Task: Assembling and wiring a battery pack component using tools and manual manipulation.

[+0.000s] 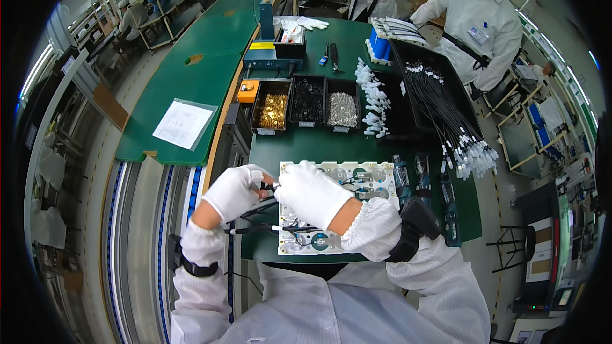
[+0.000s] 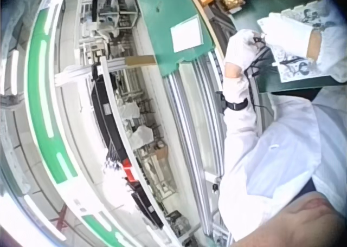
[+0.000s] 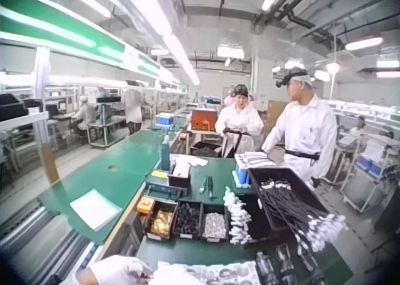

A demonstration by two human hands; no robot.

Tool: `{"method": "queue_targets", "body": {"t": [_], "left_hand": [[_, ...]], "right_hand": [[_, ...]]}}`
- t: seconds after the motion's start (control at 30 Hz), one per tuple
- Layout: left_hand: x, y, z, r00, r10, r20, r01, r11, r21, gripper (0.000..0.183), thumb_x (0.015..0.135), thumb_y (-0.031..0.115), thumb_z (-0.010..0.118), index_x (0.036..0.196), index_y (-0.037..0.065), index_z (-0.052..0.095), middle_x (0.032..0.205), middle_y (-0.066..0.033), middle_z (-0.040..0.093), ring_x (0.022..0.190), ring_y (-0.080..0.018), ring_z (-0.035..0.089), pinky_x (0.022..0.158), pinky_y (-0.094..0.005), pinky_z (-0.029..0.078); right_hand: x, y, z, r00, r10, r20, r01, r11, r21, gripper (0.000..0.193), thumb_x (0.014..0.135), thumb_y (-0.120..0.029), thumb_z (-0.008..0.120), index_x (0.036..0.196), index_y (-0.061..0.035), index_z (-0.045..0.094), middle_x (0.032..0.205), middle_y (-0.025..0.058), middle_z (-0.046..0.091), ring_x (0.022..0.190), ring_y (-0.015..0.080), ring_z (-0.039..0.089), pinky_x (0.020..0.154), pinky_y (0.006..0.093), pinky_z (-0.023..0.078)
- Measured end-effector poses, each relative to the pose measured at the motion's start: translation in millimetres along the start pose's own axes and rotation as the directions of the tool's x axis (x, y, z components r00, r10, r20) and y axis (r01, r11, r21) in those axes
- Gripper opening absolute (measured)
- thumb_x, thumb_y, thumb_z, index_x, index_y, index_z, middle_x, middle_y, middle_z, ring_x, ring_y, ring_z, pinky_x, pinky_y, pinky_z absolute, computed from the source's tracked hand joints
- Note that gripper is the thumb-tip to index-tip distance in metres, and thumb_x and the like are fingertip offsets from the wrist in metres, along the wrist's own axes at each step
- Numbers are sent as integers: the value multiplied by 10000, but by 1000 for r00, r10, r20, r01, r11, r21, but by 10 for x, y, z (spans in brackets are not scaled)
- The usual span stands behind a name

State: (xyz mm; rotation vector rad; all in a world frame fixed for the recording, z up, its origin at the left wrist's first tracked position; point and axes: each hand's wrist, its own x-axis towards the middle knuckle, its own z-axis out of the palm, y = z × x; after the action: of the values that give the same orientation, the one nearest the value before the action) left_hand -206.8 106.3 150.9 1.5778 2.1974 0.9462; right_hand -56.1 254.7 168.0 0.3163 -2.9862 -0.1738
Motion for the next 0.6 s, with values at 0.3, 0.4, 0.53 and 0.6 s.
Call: {"method": "queue_targets", "body": {"t": [0.3, 0.4, 0.53, 0.6], "left_hand": [[1445, -958, 122, 951, -182, -248, 251, 926, 282, 204, 868, 181, 682, 984, 39, 770, 1006, -205, 745, 927, -378, 719, 848, -440, 571], [1731, -1052, 456, 979, -156, -129, 203, 780, 593, 197, 855, 157, 640, 937, 54, 786, 1015, -210, 743, 951, -395, 719, 868, -463, 578], [1886, -1263, 748, 955, -250, -162, 294, 705, 645, 181, 863, 140, 648, 941, 82, 801, 1010, -187, 756, 968, -358, 737, 840, -451, 593], [1915, -1198, 796, 945, -271, -181, 324, 724, 609, 199, 874, 122, 626, 955, 75, 802, 1019, -206, 753, 969, -364, 739, 858, -447, 592]], "right_hand": [[-56, 9, -147, 997, 31, -76, -20, 990, 140, 101, 862, -114, 609, 867, -86, 706, 887, 81, 710, 946, 259, 710, 829, 413, 541], [-60, 14, -47, 995, 70, -68, -56, 980, 192, 86, 813, -95, 655, 868, -56, 711, 943, 145, 686, 913, 311, 708, 816, 409, 580], [2, -71, 32, 994, 92, -52, -80, 977, 196, 93, 818, -117, 652, 864, -58, 707, 947, 143, 679, 909, 308, 704, 798, 414, 574], [-6, -68, 54, 990, 88, -111, -67, 980, 185, 113, 855, -130, 639, 907, -65, 715, 891, 108, 709, 937, 278, 704, 790, 420, 566]]}}
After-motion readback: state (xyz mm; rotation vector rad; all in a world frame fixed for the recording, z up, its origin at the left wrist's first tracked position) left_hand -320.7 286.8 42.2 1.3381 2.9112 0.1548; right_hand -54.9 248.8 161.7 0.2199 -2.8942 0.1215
